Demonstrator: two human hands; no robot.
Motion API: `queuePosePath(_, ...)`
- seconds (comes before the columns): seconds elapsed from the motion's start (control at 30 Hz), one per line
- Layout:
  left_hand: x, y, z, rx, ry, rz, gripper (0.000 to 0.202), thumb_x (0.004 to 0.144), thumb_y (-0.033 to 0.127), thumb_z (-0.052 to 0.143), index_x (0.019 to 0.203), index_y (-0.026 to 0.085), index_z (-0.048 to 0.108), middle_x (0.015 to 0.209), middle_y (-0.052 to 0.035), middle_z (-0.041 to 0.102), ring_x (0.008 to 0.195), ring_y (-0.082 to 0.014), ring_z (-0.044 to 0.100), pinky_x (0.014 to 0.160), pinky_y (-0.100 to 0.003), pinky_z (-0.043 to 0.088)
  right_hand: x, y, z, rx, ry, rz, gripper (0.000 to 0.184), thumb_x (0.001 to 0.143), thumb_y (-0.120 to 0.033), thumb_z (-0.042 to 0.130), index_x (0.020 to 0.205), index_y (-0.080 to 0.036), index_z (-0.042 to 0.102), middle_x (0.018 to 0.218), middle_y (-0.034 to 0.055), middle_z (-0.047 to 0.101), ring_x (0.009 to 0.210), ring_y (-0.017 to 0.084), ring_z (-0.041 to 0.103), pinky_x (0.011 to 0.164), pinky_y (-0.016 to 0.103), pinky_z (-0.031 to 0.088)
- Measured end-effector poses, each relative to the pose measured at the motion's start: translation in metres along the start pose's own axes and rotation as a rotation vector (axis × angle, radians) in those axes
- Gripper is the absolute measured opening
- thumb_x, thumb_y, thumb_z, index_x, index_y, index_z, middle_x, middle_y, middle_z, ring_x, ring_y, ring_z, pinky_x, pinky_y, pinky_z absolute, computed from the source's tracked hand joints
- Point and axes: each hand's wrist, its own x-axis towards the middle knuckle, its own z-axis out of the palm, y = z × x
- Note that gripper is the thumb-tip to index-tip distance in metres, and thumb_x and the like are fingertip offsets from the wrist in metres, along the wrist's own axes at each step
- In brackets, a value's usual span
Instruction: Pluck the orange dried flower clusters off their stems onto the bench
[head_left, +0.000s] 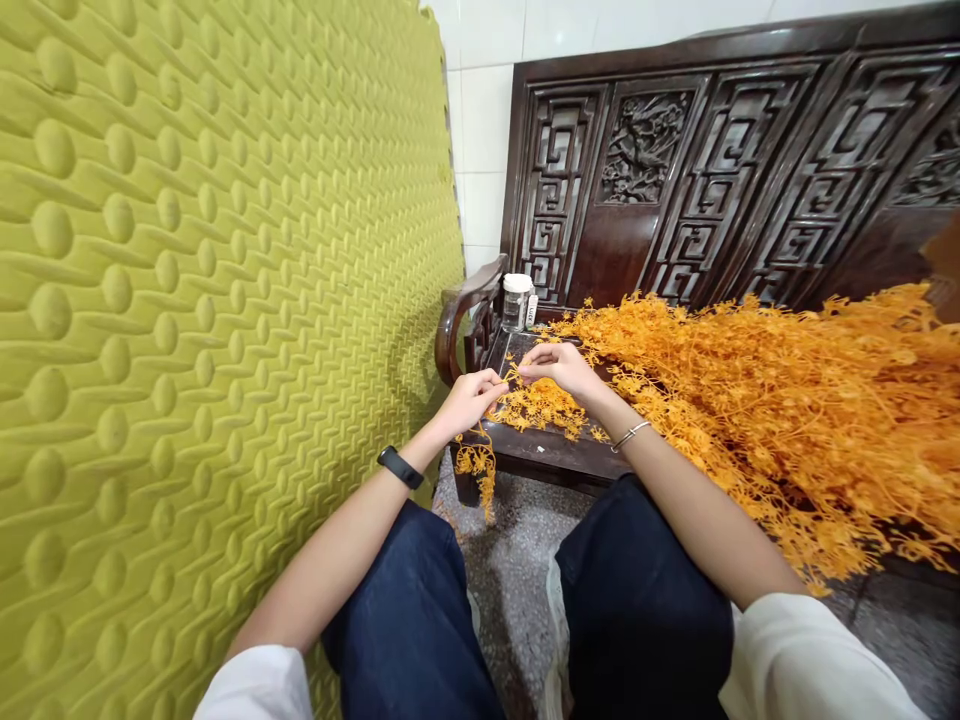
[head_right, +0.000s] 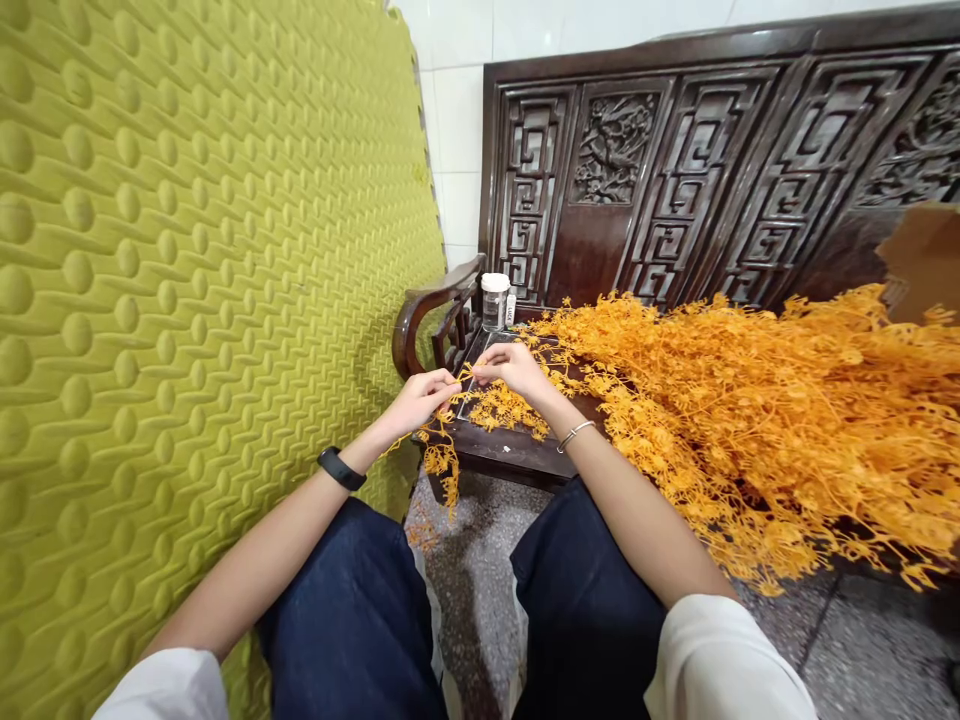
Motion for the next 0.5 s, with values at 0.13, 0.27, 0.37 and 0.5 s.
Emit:
queuePosePath(0.13, 0.002, 0.005, 0.006, -0.094, 0.032, -0.084, 0.021, 0.074, 0.03, 0.058, 0.062, 0.014, 0.053, 0.046, 0.0055, 0.046, 0.044, -0.0062, 0.039, 0.048, -0.02, 0.028, 0.016, 0.009, -0.02, -0.032, 0.331, -0.044, 0.018, 0.061, -0.026, 0.073, 0.06, -0.016, 0.058, 0.053, 0.001, 0.06, 0.05, 0.012, 0.058, 0.053, 0.025, 0.048)
queuePosePath(0.27, -0.003, 0.004, 0.004, -0.189, 0.107, -0.103, 0.023, 0.072, 0.033, 0.061, 0.062, 0.014, 0.053, 0.047, 0.0048, 0.049, 0.044, -0.0067, 0.042, 0.048, -0.02, 0.03, 0.028, 0.028, -0.066, -0.021, 0.669, -0.057, 0.015, 0.071, -0.028, 0.063, 0.066, -0.019, 0.052, 0.059, 0.0016, 0.06, 0.058, 0.013, 0.059, 0.057, 0.026, 0.049)
queuePosePath(0.37, -0.007, 0.0, -0.004, -0.226, 0.169, -0.074, 0.024, 0.071, 0.036, 0.062, 0.067, 0.015, 0.054, 0.05, 0.0042, 0.053, 0.046, -0.0073, 0.047, 0.051, -0.02, 0.035, 0.03, 0.049, -0.088, -0.096, 0.571, -0.007, 0.022, 0.061, -0.028, 0.071, 0.07, -0.018, 0.053, 0.056, -0.0005, 0.059, 0.059, 0.015, 0.06, 0.062, 0.029, 0.051)
queuePosePath(0.5, -0.009, -0.005, -0.011, -0.234, 0.191, -0.099, 0.027, 0.067, 0.037, 0.068, 0.072, 0.015, 0.053, 0.052, 0.0041, 0.057, 0.051, -0.0089, 0.054, 0.053, -0.021, 0.04, 0.031, 0.073, -0.09, -0.275, 0.444, 0.025, 0.026, 0.056, -0.028, 0.074, 0.072, -0.016, 0.057, 0.057, -0.0009, 0.058, 0.06, 0.016, 0.059, 0.068, 0.034, 0.05)
